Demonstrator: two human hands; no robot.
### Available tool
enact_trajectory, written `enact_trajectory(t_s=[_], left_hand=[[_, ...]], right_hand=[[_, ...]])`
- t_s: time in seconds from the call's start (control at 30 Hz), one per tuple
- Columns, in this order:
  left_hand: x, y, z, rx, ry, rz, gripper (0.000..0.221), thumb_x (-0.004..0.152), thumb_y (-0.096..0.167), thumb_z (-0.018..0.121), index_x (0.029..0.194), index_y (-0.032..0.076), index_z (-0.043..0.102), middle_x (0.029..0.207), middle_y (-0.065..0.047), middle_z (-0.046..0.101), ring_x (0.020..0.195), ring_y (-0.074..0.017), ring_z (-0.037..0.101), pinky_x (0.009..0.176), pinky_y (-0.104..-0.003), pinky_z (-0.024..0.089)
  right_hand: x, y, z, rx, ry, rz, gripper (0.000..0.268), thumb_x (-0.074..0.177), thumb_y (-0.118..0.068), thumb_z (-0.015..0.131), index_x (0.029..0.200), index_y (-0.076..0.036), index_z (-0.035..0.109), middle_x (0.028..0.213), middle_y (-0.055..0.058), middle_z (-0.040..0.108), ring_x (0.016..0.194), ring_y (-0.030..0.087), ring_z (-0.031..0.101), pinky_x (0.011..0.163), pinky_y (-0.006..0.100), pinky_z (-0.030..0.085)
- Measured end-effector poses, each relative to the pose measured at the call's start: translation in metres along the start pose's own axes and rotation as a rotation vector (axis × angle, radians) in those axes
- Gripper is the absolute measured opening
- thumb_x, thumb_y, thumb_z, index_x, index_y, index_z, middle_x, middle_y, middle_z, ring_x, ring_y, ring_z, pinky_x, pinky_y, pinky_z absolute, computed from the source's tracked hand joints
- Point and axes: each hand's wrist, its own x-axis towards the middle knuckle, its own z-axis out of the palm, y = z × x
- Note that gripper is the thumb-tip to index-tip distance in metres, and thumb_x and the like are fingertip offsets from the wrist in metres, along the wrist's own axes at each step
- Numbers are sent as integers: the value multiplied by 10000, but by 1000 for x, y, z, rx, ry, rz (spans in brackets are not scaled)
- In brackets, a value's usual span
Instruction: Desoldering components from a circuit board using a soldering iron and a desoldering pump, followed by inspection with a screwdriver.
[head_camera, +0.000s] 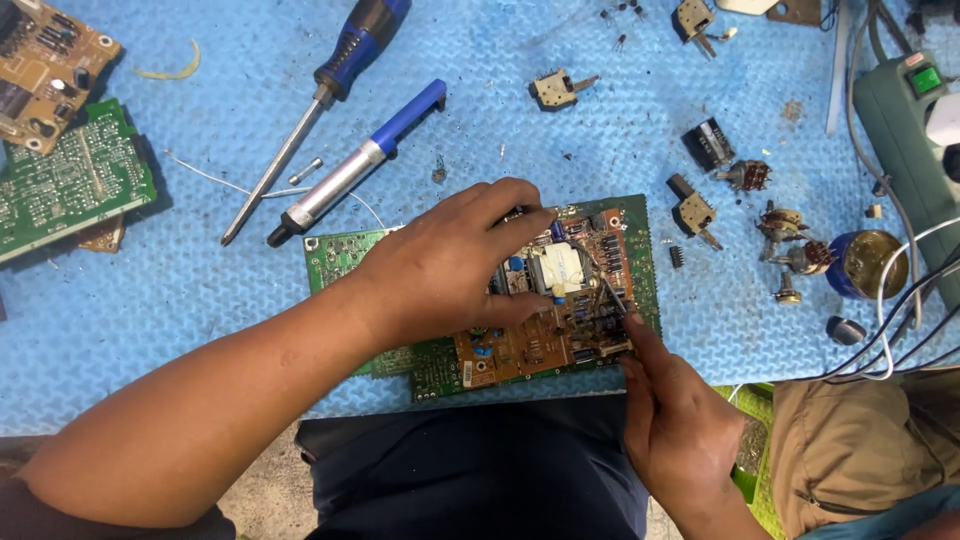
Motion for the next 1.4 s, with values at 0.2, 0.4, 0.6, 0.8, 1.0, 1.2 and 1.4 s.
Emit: enact_trajectory(t_s=[0.2, 0.4, 0.6, 0.8, 1.0, 1.2, 1.4], left_hand=[[1, -1, 4, -4, 44, 17, 736, 911, 479, 762, 1450, 28, 540, 1415, -144, 499, 1231, -354, 542, 929, -484, 499], [1, 0, 3, 15, 115, 70, 719, 891, 405, 838, 1420, 0, 568, 1363, -173, 536, 1156, -372, 587, 856, -492, 543], [7, 0, 3, 30, 126, 107, 704, 864, 380, 859, 1396, 16, 575, 1313, -173, 559, 1123, -379, 602, 889, -496, 531], [8, -2, 4, 45, 124, 94, 740, 848, 402, 868, 1419, 39, 568, 1329, -165, 567, 1157, -368, 613, 917, -497, 519], [11, -3, 4, 79, 132, 127, 727, 885, 435, 850, 1420, 40, 556, 1322, -176, 571, 1168, -361, 620, 906, -502, 530], [11, -4, 4, 87, 112, 114, 718, 907, 481, 805, 1432, 64, 548, 1328, -164, 570, 1163, -353, 624, 900, -504, 527], [11, -5, 5, 85, 122, 113, 717, 898, 474, 814, 1429, 67, 555, 1327, -163, 585, 1174, -350, 634, 903, -495, 520]], right_hand=[[32, -26, -78, -87, -287, 110, 517, 978, -411, 589, 1495, -433, 602, 860, -5, 793, 698, 229, 738, 619, 408, 559], [44, -23, -103, -79, -338, 285, 526, 938, -426, 634, 1457, -505, 658, 565, 32, 692, 511, 231, 671, 584, 386, 523], [63, -5, -91, -61, -389, 16, 559, 942, -478, 586, 1501, -480, 567, 865, -74, 808, 639, 280, 753, 507, 506, 571], [83, 0, -99, -136, -476, -121, 582, 948, -531, 509, 1529, -498, 524, 868, -161, 818, 615, 233, 776, 405, 490, 548], [94, 14, -98, -178, -527, -161, 568, 940, -572, 487, 1507, -572, 503, 821, -220, 796, 597, 230, 765, 420, 512, 563], [96, 26, -90, -222, -633, -163, 621, 930, -636, 431, 1550, -623, 390, 888, -276, 768, 616, 227, 747, 471, 540, 599], [103, 18, -91, -178, -632, -113, 604, 924, -616, 481, 1527, -629, 442, 928, -275, 793, 612, 253, 759, 473, 546, 591]])
